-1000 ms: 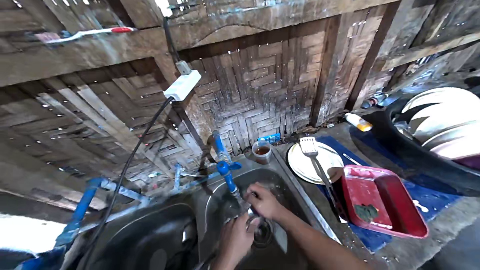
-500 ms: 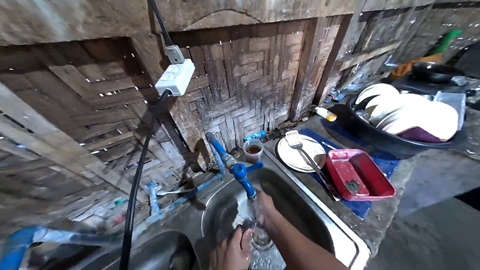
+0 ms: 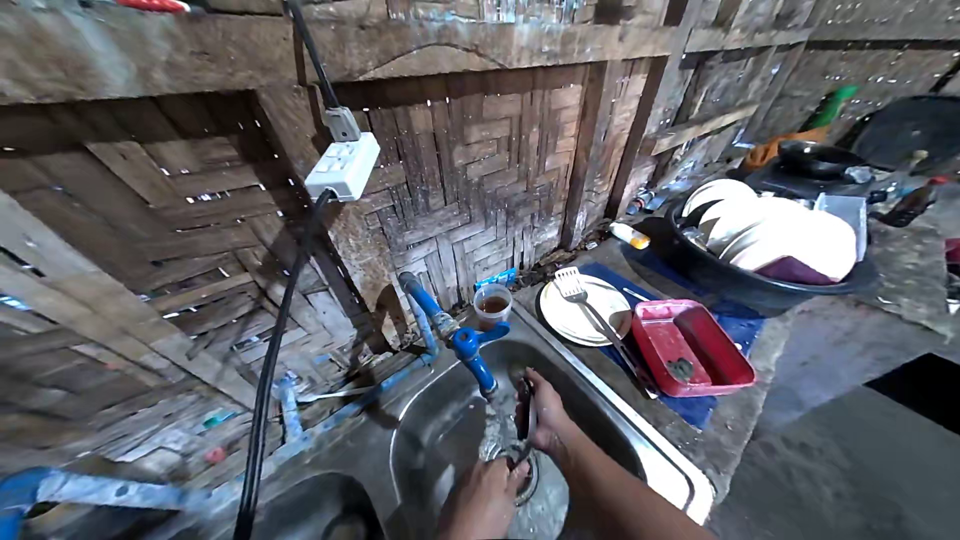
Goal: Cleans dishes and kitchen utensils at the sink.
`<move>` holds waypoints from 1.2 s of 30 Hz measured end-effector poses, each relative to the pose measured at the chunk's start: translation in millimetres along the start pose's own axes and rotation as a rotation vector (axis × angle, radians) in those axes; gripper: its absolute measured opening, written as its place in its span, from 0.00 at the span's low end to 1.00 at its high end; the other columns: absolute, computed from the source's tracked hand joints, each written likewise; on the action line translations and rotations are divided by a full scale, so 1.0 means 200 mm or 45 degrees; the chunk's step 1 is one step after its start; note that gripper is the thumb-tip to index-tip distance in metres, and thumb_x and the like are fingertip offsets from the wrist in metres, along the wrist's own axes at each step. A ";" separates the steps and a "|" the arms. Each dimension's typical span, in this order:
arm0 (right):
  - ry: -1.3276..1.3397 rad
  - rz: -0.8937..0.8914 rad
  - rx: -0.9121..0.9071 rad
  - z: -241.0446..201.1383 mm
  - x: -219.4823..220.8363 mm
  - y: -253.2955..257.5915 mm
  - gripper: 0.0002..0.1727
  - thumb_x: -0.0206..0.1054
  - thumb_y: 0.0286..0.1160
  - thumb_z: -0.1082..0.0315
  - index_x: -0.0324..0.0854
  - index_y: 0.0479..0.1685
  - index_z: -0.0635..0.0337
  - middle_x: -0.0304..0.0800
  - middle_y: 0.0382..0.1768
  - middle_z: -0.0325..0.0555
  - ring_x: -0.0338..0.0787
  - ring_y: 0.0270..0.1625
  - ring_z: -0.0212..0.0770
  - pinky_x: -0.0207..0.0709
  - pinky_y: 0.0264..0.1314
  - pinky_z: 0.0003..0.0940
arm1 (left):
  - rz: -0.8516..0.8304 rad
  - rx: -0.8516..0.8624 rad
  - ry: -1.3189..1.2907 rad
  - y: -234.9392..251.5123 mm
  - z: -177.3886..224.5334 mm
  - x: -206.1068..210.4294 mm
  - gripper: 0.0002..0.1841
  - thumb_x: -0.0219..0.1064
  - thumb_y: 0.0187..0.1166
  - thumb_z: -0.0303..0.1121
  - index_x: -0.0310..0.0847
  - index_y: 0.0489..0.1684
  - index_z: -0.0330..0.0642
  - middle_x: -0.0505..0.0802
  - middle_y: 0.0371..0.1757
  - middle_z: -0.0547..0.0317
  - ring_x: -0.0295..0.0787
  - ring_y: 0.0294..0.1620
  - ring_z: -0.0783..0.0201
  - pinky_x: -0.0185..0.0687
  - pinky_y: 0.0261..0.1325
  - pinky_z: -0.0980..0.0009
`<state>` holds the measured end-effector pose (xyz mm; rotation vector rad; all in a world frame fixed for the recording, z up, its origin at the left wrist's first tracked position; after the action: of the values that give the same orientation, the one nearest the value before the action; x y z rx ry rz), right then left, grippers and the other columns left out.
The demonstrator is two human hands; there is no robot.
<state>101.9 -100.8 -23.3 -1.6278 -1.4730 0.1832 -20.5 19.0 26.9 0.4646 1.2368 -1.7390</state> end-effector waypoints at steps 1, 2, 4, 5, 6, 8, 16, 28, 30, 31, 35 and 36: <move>-0.178 -0.107 -0.083 -0.05 -0.02 0.01 0.23 0.55 0.90 0.45 0.75 0.60 0.56 0.80 0.31 0.46 0.77 0.20 0.38 0.75 0.20 0.34 | -0.060 0.017 -0.014 -0.01 0.00 0.00 0.37 0.46 0.89 0.63 0.87 0.53 0.34 0.92 0.52 0.35 0.89 0.60 0.39 0.80 0.64 0.37; -0.395 -0.223 -0.196 -0.09 -0.03 0.01 0.21 0.57 0.90 0.48 0.74 0.61 0.57 0.81 0.33 0.46 0.78 0.22 0.38 0.76 0.23 0.33 | -0.105 0.043 -0.022 0.00 -0.01 0.00 0.38 0.46 0.89 0.63 0.86 0.50 0.32 0.91 0.50 0.34 0.89 0.58 0.38 0.80 0.64 0.36; -0.950 -0.466 -0.496 -0.15 -0.01 0.00 0.20 0.62 0.85 0.49 0.74 0.55 0.59 0.81 0.35 0.46 0.81 0.28 0.38 0.78 0.30 0.36 | -0.160 0.065 0.004 0.03 -0.04 0.00 0.37 0.47 0.88 0.63 0.86 0.45 0.31 0.91 0.47 0.34 0.89 0.55 0.37 0.79 0.61 0.35; -1.262 -0.555 -0.642 -0.16 0.02 -0.03 0.23 0.62 0.83 0.46 0.74 0.55 0.57 0.83 0.36 0.46 0.84 0.32 0.41 0.81 0.36 0.41 | -0.154 0.059 0.019 0.06 -0.05 -0.01 0.36 0.50 0.88 0.62 0.87 0.45 0.32 0.91 0.47 0.35 0.89 0.55 0.38 0.80 0.61 0.34; -1.572 -0.607 -0.749 -0.16 0.06 -0.08 0.27 0.60 0.81 0.41 0.75 0.59 0.56 0.86 0.38 0.48 0.89 0.38 0.45 0.84 0.43 0.49 | -0.115 0.039 0.010 0.09 -0.06 -0.02 0.33 0.54 0.86 0.61 0.87 0.45 0.34 0.92 0.47 0.38 0.90 0.54 0.40 0.80 0.62 0.35; -2.072 -0.657 -0.820 -0.16 0.15 -0.22 0.34 0.53 0.83 0.35 0.71 0.72 0.53 0.90 0.55 0.53 0.92 0.55 0.55 0.84 0.57 0.63 | 0.050 -0.030 -0.079 0.13 -0.03 -0.08 0.27 0.67 0.78 0.57 0.88 0.50 0.37 0.94 0.46 0.44 0.93 0.50 0.47 0.85 0.61 0.41; -1.608 -0.851 -0.647 -0.42 0.00 0.03 0.39 0.45 0.88 0.33 0.88 0.35 0.58 0.88 0.32 0.50 0.88 0.40 0.46 0.81 0.49 0.53 | 0.441 -0.109 -0.186 0.05 0.23 -0.16 0.24 0.59 0.83 0.61 0.91 0.46 0.53 0.96 0.45 0.61 0.93 0.49 0.59 0.86 0.61 0.47; -2.442 -1.499 -0.856 -0.48 0.11 -0.12 0.46 0.34 0.87 0.29 0.87 0.40 0.62 0.91 0.39 0.57 0.90 0.52 0.57 0.78 0.60 0.65 | 0.600 -0.261 0.078 -0.06 0.29 -0.08 0.26 0.60 0.81 0.65 0.86 0.57 0.54 0.95 0.53 0.59 0.91 0.58 0.56 0.80 0.66 0.45; -2.385 -1.737 -0.909 -0.48 0.10 -0.10 0.37 0.52 0.84 0.32 0.88 0.42 0.60 0.90 0.37 0.54 0.90 0.46 0.53 0.79 0.55 0.62 | 0.602 -0.220 0.090 -0.10 0.24 -0.07 0.23 0.60 0.82 0.61 0.86 0.59 0.55 0.95 0.56 0.60 0.91 0.60 0.56 0.81 0.67 0.44; -2.428 -1.823 -0.967 -0.48 0.11 -0.11 0.32 0.62 0.79 0.34 0.88 0.45 0.57 0.91 0.40 0.52 0.91 0.48 0.52 0.81 0.57 0.61 | 0.608 -0.180 0.109 -0.12 0.21 -0.08 0.19 0.61 0.83 0.57 0.86 0.58 0.57 0.95 0.55 0.62 0.91 0.59 0.57 0.82 0.64 0.44; -2.794 -1.864 -1.223 -0.42 0.12 -0.19 0.22 0.72 0.78 0.51 0.84 0.59 0.58 0.88 0.56 0.57 0.87 0.63 0.61 0.77 0.69 0.65 | 0.588 -0.037 0.137 -0.10 0.10 -0.08 0.14 0.63 0.84 0.53 0.83 0.51 0.57 0.92 0.53 0.64 0.91 0.54 0.58 0.84 0.56 0.46; -2.824 -1.816 -1.265 -0.41 0.12 -0.19 0.20 0.70 0.79 0.53 0.84 0.59 0.58 0.88 0.56 0.58 0.86 0.63 0.62 0.77 0.68 0.65 | 0.603 -0.021 0.139 -0.09 0.07 -0.09 0.13 0.63 0.83 0.52 0.83 0.50 0.57 0.92 0.53 0.64 0.91 0.53 0.59 0.85 0.55 0.46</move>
<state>133.4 -125.7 61.4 0.4963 -4.3302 0.4881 -23.1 15.6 55.0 0.7822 1.1051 -1.3138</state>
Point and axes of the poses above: each hand's wrist, its own y-axis towards the middle knuckle, its own x-axis out of the palm, z = x × y, the point moved 1 cm from there along y, towards the middle knuckle
